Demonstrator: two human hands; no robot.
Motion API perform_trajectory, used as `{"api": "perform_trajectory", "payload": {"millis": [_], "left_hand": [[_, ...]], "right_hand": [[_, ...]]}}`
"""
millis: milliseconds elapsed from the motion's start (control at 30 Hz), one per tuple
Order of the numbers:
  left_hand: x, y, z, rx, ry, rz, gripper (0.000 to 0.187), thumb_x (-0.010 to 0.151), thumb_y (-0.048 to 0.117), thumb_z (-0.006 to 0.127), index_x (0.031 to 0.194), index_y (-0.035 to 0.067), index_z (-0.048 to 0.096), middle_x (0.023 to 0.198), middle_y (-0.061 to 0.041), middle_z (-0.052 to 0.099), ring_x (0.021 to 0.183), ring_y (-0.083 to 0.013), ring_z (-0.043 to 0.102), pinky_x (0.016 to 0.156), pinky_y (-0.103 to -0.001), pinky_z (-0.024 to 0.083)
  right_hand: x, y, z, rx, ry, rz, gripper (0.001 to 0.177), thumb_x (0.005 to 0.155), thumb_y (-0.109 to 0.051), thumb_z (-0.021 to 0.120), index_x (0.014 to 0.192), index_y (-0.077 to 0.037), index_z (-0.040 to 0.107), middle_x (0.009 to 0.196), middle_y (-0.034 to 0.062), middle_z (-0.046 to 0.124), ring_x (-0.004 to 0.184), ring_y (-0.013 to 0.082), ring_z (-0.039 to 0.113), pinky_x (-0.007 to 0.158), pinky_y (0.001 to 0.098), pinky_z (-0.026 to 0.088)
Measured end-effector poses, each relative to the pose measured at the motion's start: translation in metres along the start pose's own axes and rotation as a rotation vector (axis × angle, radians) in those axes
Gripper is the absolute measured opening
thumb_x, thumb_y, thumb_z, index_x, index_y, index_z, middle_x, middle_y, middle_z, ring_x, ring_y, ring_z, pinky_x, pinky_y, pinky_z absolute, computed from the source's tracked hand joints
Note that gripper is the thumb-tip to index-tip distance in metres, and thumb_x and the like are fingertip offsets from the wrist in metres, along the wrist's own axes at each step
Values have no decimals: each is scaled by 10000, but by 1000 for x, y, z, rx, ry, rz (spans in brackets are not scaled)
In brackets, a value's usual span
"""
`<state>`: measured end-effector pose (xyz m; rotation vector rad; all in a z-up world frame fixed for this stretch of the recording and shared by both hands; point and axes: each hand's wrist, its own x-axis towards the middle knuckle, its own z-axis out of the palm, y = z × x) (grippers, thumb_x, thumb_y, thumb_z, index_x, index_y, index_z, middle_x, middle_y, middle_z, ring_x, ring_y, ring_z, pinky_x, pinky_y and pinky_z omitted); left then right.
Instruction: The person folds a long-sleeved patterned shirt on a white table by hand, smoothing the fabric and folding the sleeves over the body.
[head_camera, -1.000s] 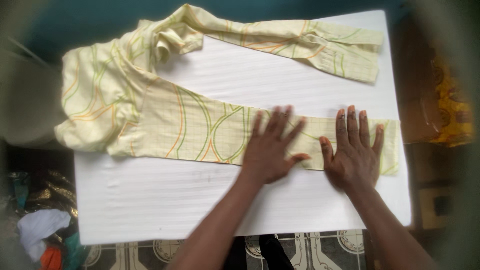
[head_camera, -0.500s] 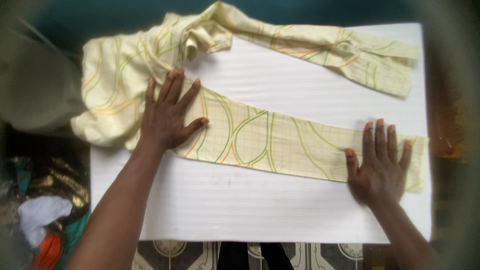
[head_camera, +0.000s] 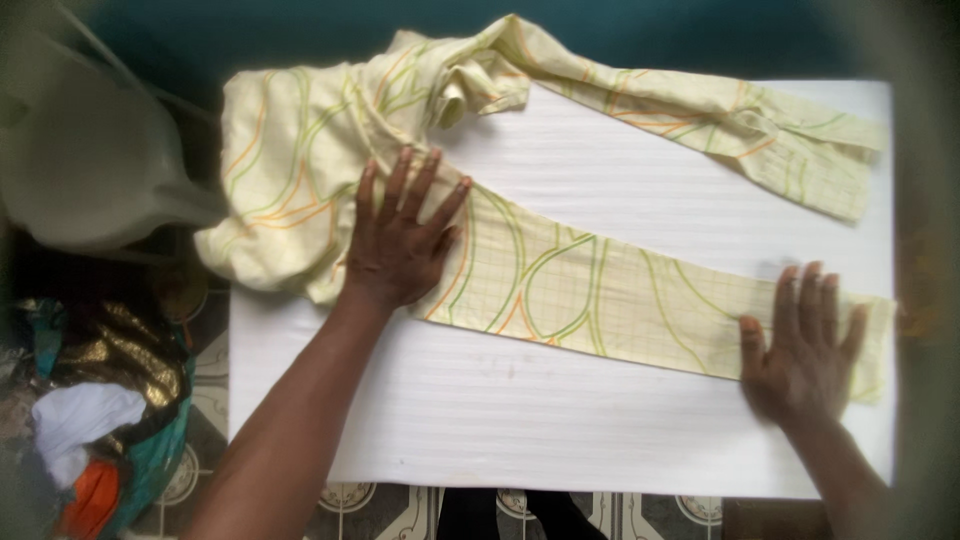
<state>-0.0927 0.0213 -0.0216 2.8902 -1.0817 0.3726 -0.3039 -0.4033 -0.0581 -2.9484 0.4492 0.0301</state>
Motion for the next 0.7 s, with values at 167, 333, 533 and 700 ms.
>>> {"api": "perform_trajectory", "payload": {"millis": [167,333,533,700], "left_hand": [[-14,51,18,47,-41,7,548,1044,304,562,1579,251,453,1693,-46,329,1612,-291,239,1335,-544,127],[-22,86,5,-450,-222,-84,769,954,617,476,1592,232,285,1682,-96,224,1573,-289,146,1280,-563,65],[-57,-25,-10,-270,-296,-111,718,984,659,388,1611,333,260,1715,-77,100,1583,-279,61,1258,-546,8],[-72,-79,-19,-78,-294,-150,591,1047,551,293,1606,367,237,1703,-47,69,1541,-308,44,1221,-571,-15]], "right_hand": [[-6,-75,1,107,65,-27,767,1071,-517,117,1627,10,116,1748,180,63,1623,340,23,1253,593,-91],[-6,-189,31,54,-140,-188,848,1006,-674,161,1632,-104,116,1715,73,89,1601,249,20,1274,523,-87],[5,-140,17,-119,-205,-34,956,908,-783,-25,1613,-138,-12,1709,47,-71,1578,233,-64,1248,486,-105],[6,-93,9,-131,-181,63,944,922,-777,-2,1610,-130,-14,1715,53,-66,1580,234,-57,1253,487,-74]]}}
